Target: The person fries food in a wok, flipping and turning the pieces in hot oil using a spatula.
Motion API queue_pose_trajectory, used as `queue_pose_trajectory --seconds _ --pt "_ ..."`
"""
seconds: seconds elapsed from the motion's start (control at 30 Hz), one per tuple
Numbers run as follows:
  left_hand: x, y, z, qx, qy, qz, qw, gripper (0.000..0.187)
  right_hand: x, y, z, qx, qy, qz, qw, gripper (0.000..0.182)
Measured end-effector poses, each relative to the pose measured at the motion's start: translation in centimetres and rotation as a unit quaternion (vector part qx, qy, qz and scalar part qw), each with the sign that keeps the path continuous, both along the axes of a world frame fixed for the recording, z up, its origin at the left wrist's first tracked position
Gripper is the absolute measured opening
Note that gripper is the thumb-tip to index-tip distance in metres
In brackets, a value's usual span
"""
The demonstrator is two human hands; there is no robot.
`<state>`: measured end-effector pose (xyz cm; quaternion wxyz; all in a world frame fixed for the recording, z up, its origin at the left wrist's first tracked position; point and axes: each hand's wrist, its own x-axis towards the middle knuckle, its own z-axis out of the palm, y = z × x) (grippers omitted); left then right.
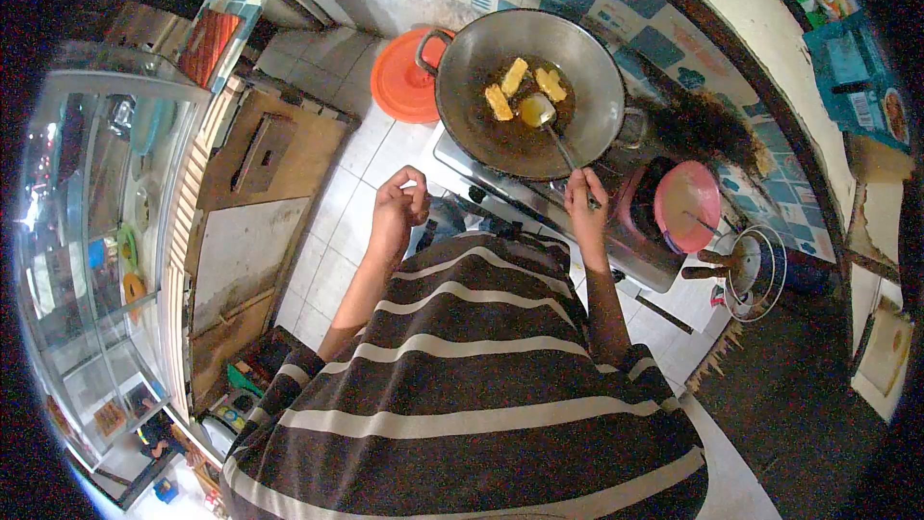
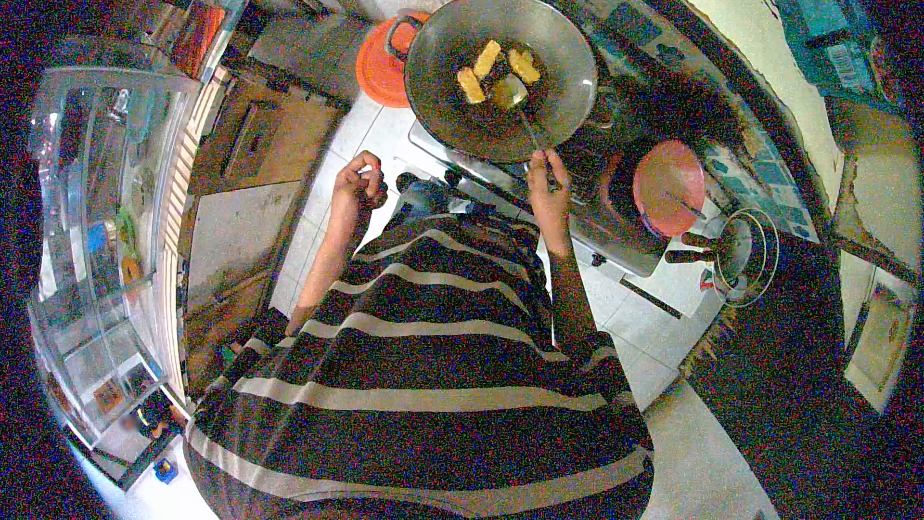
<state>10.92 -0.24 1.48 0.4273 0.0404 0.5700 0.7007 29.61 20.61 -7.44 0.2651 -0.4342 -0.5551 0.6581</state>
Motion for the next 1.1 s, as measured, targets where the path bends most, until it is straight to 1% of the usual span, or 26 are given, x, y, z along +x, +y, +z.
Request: queue_pose_trajectory --seconds 0.07,0.13,0.2,0.27,0.33,0.4,0.5,0.63,0.73,0.83,0.93,1.03,1.1 --pt "0.1 -0.1 -0.1 0.007 0.004 0.003 1.0 0.023 0.7 0.4 -3.2 0.088 -0.036 0.005 0.995 0.025" --pt "0.1 -0.2 -0.4 0.015 0.006 0.002 1.0 0.022 0.8 0.2 -3.1 0.118 -0.07 0.001 0.991 0.026" --pt "0.1 -0.3 -0.6 0.016 0.004 0.003 1.0 0.022 1.5 -0.2 -1.8 0.091 -0.101 -0.014 0.991 0.044" --pt "0.0 -0.3 -0.7 0.01 -0.002 0.004 1.0 0.022 1.1 -0.1 0.3 0.056 -0.057 -0.016 0.997 0.04" --pt "0.1 -0.3 -0.6 0.004 0.001 0.005 1.0 0.022 0.7 0.1 1.1 0.019 0.001 -0.016 1.0 0.036" --pt "0.1 -0.2 -0.6 0.007 -0.001 0.004 1.0 0.022 -0.2 0.8 1.2 -0.019 0.07 -0.015 0.997 0.031" --pt "0.1 -0.1 -0.5 0.018 -0.005 0.001 1.0 0.021 -2.0 1.5 1.1 -0.132 0.099 0.011 0.986 0.029" --pt "0.2 0.0 -0.2 0.023 -0.001 0.004 1.0 0.022 -3.2 1.1 -0.1 -0.211 0.188 0.011 0.959 0.026" --pt "0.2 -0.1 0.0 0.015 0.001 0.01 1.0 0.022 -3.5 1.2 -1.1 -0.211 0.199 0.015 0.957 0.024" --pt "0.3 -0.4 0.0 0.014 0.003 0.011 1.0 0.022 -3.7 1.1 -1.2 -0.198 0.179 0.013 0.964 0.022" --pt "0.3 -0.5 0.0 0.018 0.002 0.019 1.0 0.022 -3.3 0.5 0.4 -0.161 0.165 0.032 0.973 0.023" --pt "0.0 -0.6 -0.2 0.017 0.007 0.017 1.0 0.023 -2.1 -0.3 1.6 -0.128 0.16 0.01 0.979 0.026" --pt "-0.1 -0.7 -0.4 0.018 0.013 0.012 1.0 0.023 -0.9 -0.1 1.4 -0.141 0.135 0.006 0.981 0.026"
